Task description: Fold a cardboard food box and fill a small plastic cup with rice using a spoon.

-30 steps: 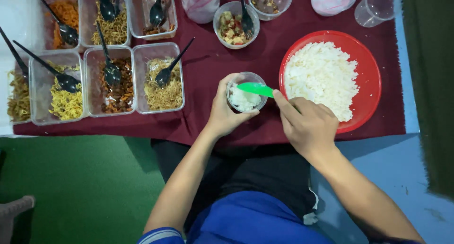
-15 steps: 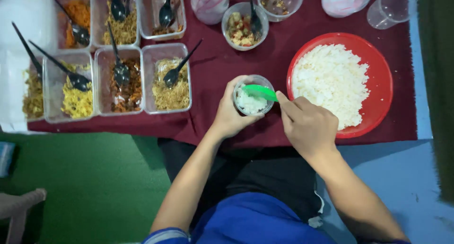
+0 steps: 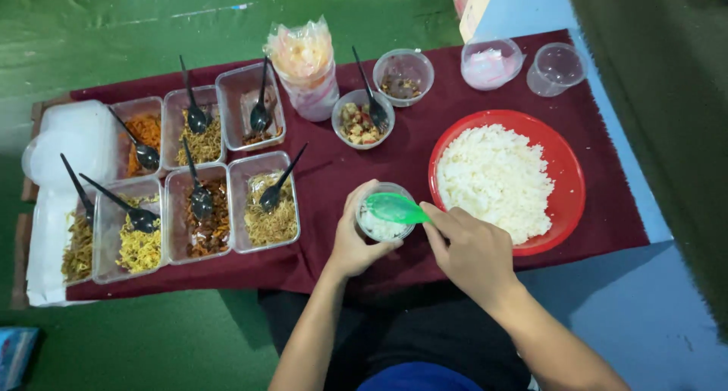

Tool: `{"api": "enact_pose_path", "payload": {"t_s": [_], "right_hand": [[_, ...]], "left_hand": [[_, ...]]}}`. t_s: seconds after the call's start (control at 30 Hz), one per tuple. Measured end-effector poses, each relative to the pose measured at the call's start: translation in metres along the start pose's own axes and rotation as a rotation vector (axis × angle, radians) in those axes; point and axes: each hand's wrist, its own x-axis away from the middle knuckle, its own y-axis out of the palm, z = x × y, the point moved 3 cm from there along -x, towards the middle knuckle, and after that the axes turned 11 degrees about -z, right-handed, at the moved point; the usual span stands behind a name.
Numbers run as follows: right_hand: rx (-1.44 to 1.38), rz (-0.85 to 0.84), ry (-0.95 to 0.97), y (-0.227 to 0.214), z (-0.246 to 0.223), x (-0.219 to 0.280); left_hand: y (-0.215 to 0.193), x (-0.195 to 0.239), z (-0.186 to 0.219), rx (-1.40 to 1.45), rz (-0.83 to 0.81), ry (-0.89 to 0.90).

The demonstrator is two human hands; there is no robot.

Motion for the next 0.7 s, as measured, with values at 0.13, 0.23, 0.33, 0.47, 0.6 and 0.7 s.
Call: {"api": "enact_pose_path", "payload": {"t_s": [0.13, 0.23, 0.33, 0.47, 0.6, 0.7], "right_hand": [[-0.042, 0.007, 0.051, -0.009, 0.002, 0.0], [-0.188, -0.14, 0.086, 0.002, 0.009, 0.0], [-0.314, -0.085, 0.065, 0.002, 0.01, -0.003], [-0.4, -0.227, 0.043, -0.003, 0.004, -0.015], [-0.35, -0.574, 0.068, 0.003, 0.002, -0.022], [-0.218, -0.474, 0.042, 0.006, 0.003, -0.02]], "left_hand": [[-0.003, 0.004, -0.009, 0.089, -0.043, 0.012], [-0.002, 0.005, -0.026, 0.359, -0.082, -0.015], [0.0, 0.008, -0.043, 0.608, 0.044, -0.007], [0.008, 0.002, -0.037, 0.934, 0.068, -0.09], [0.014, -0.001, -0.051, 0.989, 0.179, -0.282], [0.014, -0.002, -0.052, 0.963, 0.198, -0.27]]}}
